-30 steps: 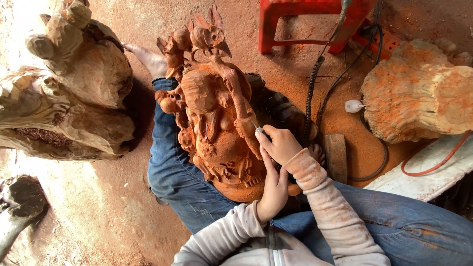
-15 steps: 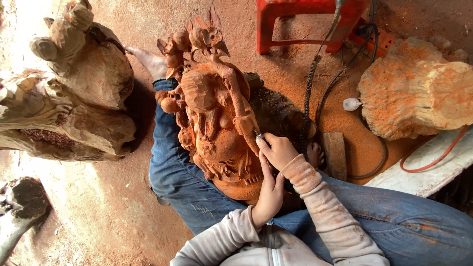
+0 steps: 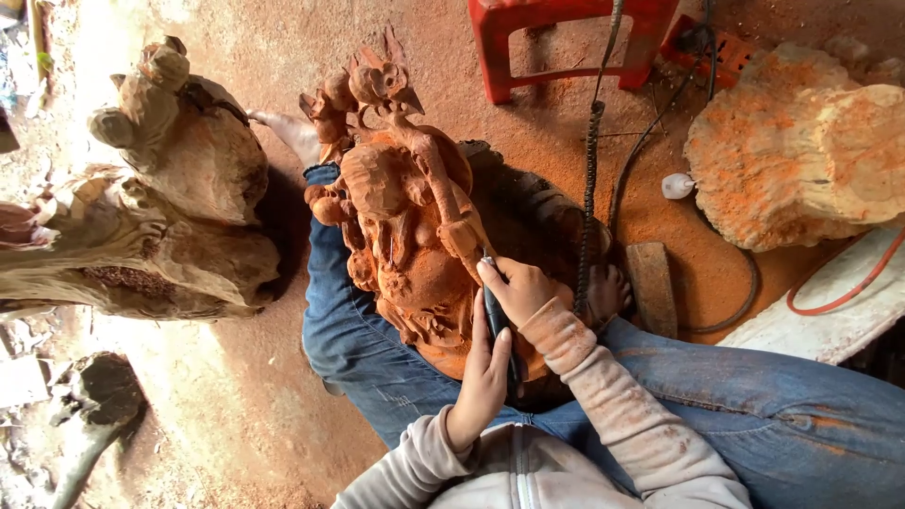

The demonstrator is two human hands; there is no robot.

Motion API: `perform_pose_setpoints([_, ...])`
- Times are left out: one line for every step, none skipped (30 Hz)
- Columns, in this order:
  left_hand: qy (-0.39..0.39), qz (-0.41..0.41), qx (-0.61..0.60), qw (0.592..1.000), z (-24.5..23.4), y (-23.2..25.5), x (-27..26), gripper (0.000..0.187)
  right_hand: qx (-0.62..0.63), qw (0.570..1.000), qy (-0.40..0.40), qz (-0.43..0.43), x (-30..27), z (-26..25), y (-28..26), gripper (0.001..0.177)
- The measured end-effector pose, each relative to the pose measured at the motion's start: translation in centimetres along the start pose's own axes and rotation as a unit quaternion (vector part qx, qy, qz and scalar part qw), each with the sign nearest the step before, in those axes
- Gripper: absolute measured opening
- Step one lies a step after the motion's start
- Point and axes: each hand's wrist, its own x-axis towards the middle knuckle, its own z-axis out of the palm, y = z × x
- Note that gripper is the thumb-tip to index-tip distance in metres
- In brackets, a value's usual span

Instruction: Using a power rotary tool to carve fine details into a wooden sculpture of a deity.

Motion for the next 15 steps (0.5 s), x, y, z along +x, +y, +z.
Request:
perform_pose_setpoints([0.002, -0.021, -0.018, 1.000, 0.0, 0.0, 0.0, 0.066, 0.018, 1.000, 0.004, -0.015, 0.1, 0.1, 0.0, 0.046])
perform_pose_setpoints([0.003, -0.042, -0.036, 0.998, 0.1, -0.1, 0.0, 0.068, 0.036, 0.999, 0.008, -0.029, 0.1, 0.1, 0.0, 0.046])
perform_pose_setpoints([0.003, -0.042, -0.035, 0.998, 0.2, -0.5, 0.0, 0.068, 0.037, 0.999, 0.008, -0.029, -0.1, -0.1, -0.3, 0.046])
perform_pose_setpoints([0.008, 0.019, -0.003, 1.000, 0.4, -0.8, 0.2, 0.065, 0.068, 0.995, 0.022, -0.070, -0.3, -0.4, -0.7, 0.041])
perform_pose_setpoints([0.012, 0.080, 0.028, 0.996, 0.6, -1.2, 0.3, 0.063, 0.099, 0.988, 0.035, -0.110, -0.4, -0.7, -1.1, 0.037])
perform_pose_setpoints([0.013, 0.080, 0.028, 0.996, 0.7, -0.7, 0.1, 0.063, 0.100, 0.988, 0.034, -0.110, -0.4, -0.7, -1.2, 0.037])
perform_pose_setpoints([0.018, 0.036, -0.004, 0.999, 0.7, -0.2, 0.0, 0.065, 0.091, 0.988, 0.044, -0.120, -0.4, -0.6, -1.3, 0.036])
perform_pose_setpoints([0.024, -0.009, -0.037, 0.999, 0.8, 0.3, -0.2, 0.067, 0.083, 0.987, 0.053, -0.129, -0.4, -0.5, -1.3, 0.035])
perform_pose_setpoints([0.024, -0.009, -0.037, 0.999, 0.8, 0.2, -0.2, 0.067, 0.084, 0.987, 0.053, -0.129, -0.3, -0.3, -1.1, 0.035])
perform_pose_setpoints([0.027, 0.003, -0.026, 0.999, 0.8, 0.2, 0.0, 0.067, 0.081, 0.989, 0.047, -0.118, -0.2, -0.2, -0.9, 0.036])
perform_pose_setpoints([0.031, 0.015, -0.014, 0.999, 0.8, 0.2, 0.1, 0.066, 0.079, 0.990, 0.041, -0.107, 0.0, 0.0, -0.8, 0.037])
perform_pose_setpoints([0.032, 0.014, -0.015, 0.999, 0.8, 0.2, 0.1, 0.066, 0.078, 0.990, 0.040, -0.108, 0.2, 0.2, -0.6, 0.037])
perform_pose_setpoints([0.031, -0.004, -0.036, 0.999, 0.7, 0.2, 0.1, 0.067, 0.076, 0.991, 0.038, -0.106, 0.4, 0.4, -0.4, 0.039])
perform_pose_setpoints([0.031, -0.022, -0.058, 0.998, 0.7, 0.2, 0.2, 0.068, 0.074, 0.991, 0.037, -0.104, 0.6, 0.6, -0.3, 0.040])
perform_pose_setpoints([0.031, -0.022, -0.058, 0.998, 0.7, -0.2, 0.3, 0.068, 0.074, 0.991, 0.037, -0.104, 0.6, 0.6, -0.3, 0.040])
